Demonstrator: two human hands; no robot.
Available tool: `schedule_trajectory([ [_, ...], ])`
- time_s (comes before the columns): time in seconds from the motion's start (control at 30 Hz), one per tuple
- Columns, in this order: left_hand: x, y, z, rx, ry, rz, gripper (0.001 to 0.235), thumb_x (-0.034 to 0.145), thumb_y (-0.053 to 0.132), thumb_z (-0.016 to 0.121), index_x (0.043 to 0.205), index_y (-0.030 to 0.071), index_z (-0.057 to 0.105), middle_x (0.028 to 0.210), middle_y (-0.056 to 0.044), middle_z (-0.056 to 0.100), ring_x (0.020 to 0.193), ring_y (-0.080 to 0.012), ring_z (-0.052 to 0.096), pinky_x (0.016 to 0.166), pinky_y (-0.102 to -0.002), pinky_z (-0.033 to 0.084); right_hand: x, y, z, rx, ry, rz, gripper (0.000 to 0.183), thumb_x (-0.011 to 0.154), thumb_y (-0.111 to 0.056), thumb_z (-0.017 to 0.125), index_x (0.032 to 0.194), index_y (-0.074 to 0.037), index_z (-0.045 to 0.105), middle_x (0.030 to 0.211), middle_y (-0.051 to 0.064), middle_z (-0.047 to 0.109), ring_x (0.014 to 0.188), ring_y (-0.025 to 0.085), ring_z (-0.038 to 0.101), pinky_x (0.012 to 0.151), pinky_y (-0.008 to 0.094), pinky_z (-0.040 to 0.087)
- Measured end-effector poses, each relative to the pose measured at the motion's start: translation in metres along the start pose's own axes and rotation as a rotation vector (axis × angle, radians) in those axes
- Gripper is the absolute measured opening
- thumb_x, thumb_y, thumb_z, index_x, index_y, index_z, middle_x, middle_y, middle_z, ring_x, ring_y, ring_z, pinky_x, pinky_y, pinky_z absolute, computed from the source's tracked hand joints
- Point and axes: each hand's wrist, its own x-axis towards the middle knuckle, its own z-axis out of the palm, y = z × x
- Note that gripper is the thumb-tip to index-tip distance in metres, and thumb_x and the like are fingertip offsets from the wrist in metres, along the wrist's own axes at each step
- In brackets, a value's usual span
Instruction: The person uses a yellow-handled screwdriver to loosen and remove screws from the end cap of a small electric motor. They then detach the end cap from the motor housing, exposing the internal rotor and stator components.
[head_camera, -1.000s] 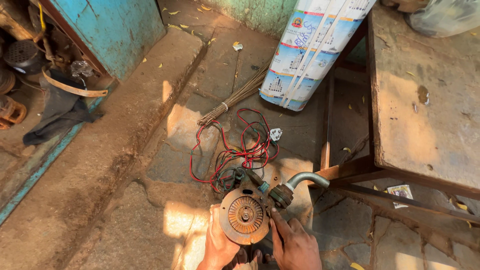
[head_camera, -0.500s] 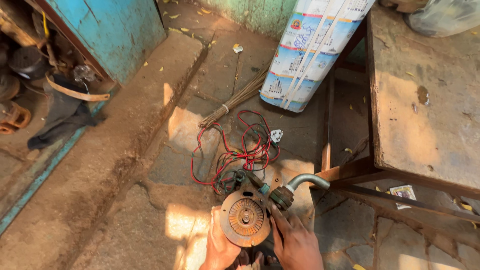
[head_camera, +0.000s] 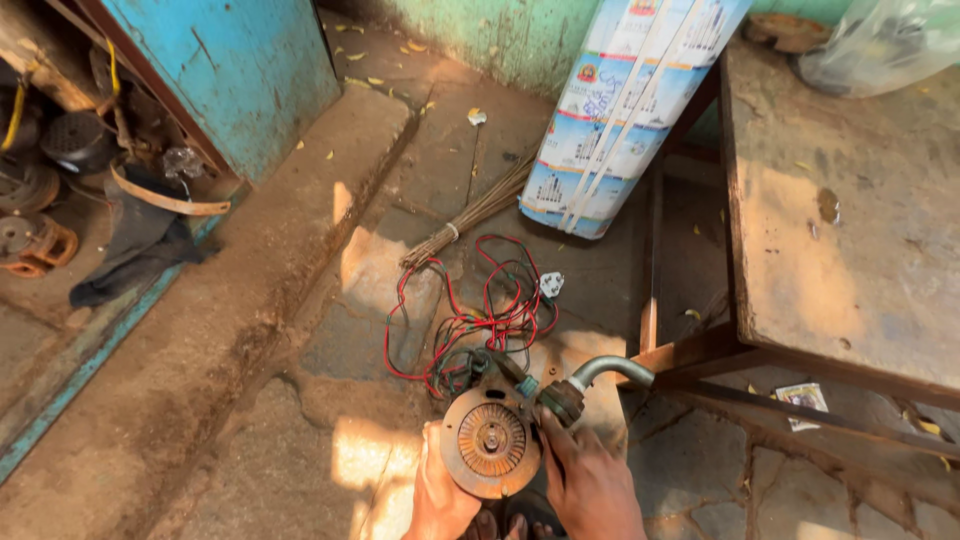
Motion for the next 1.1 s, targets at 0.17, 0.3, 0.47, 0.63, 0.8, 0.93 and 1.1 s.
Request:
schedule_trajectory([
  [0.17,-0.01,0.004,0.005,-0.053,-0.015,-0.105,0.056,0.07,0.012,0.087,0.114,0.003,0.055,0.101,-0.016,0.063,0.094,-0.0356,0.065,0.083,-0.043,0.051,-0.006,0.011,0.008,0.048,0.011,-0.047,0.047,0.093,-0.033,0.06,0.139,-0.024,0.066,0.091,0.014,0.065,0.07,0.035,0.071,0.065,0.048,0.057],
  [0.3,-0.002,0.007,0.0,-0.047,-0.042,-0.124,0.057,0.068,0.012,0.088,0.115,0.003,0.055,0.102,-0.017,0.063,0.095,-0.0349,0.065,0.085,-0.042,0.051,-0.005,0.009,0.008,-0.013,-0.027,-0.051,0.05,0.09,-0.034,0.061,0.138,-0.025,0.066,0.094,0.014,0.066,0.07,0.035,0.072,0.068,0.049,0.057],
  [0.47,-0.007,0.009,-0.001,-0.074,-0.042,-0.169,0.057,0.069,0.013,0.087,0.115,0.003,0.055,0.101,-0.015,0.064,0.094,-0.0344,0.067,0.083,-0.041,0.053,-0.015,0.011,0.006,-0.03,-0.092,-0.015,0.048,0.093,-0.034,0.059,0.14,-0.026,0.065,0.088,0.013,0.067,0.077,0.033,0.07,0.08,0.049,0.053],
  [0.63,-0.01,0.009,0.001,-0.023,-0.017,-0.095,0.058,0.067,0.013,0.09,0.112,0.002,0.056,0.1,-0.017,0.062,0.094,-0.0367,0.064,0.083,-0.043,0.052,-0.011,0.006,0.005,0.085,-0.103,-0.038,0.047,0.094,-0.032,0.058,0.14,-0.023,0.065,0.101,0.015,0.065,0.083,0.036,0.069,0.075,0.049,0.054],
  [0.8,0.0,0.01,-0.002,-0.016,-0.011,-0.059,0.06,0.066,0.012,0.09,0.116,0.003,0.057,0.105,-0.018,0.062,0.097,-0.038,0.063,0.083,-0.044,0.051,-0.004,0.001,-0.002,-0.019,-0.073,-0.015,0.047,0.09,-0.034,0.062,0.136,-0.028,0.069,0.094,0.013,0.068,0.078,0.033,0.072,0.092,0.056,0.046],
  [0.93,-0.002,0.008,-0.001,-0.054,-0.021,-0.055,0.062,0.065,0.011,0.088,0.118,0.003,0.057,0.105,-0.018,0.062,0.097,-0.0394,0.063,0.083,-0.044,0.05,0.001,0.005,-0.01,0.074,-0.036,-0.051,0.041,0.092,-0.033,0.061,0.13,-0.022,0.071,0.089,0.014,0.068,0.078,0.034,0.07,0.072,0.047,0.055],
  [1.1,-0.005,0.004,0.001,0.014,-0.013,-0.056,0.052,0.07,0.011,0.086,0.113,0.003,0.059,0.105,-0.018,0.063,0.097,-0.0391,0.062,0.083,-0.045,0.05,0.024,0.01,-0.022,0.069,-0.064,-0.183,0.036,0.093,-0.032,0.064,0.126,-0.02,0.074,0.083,0.014,0.068,0.07,0.035,0.07,0.067,0.047,0.055],
])
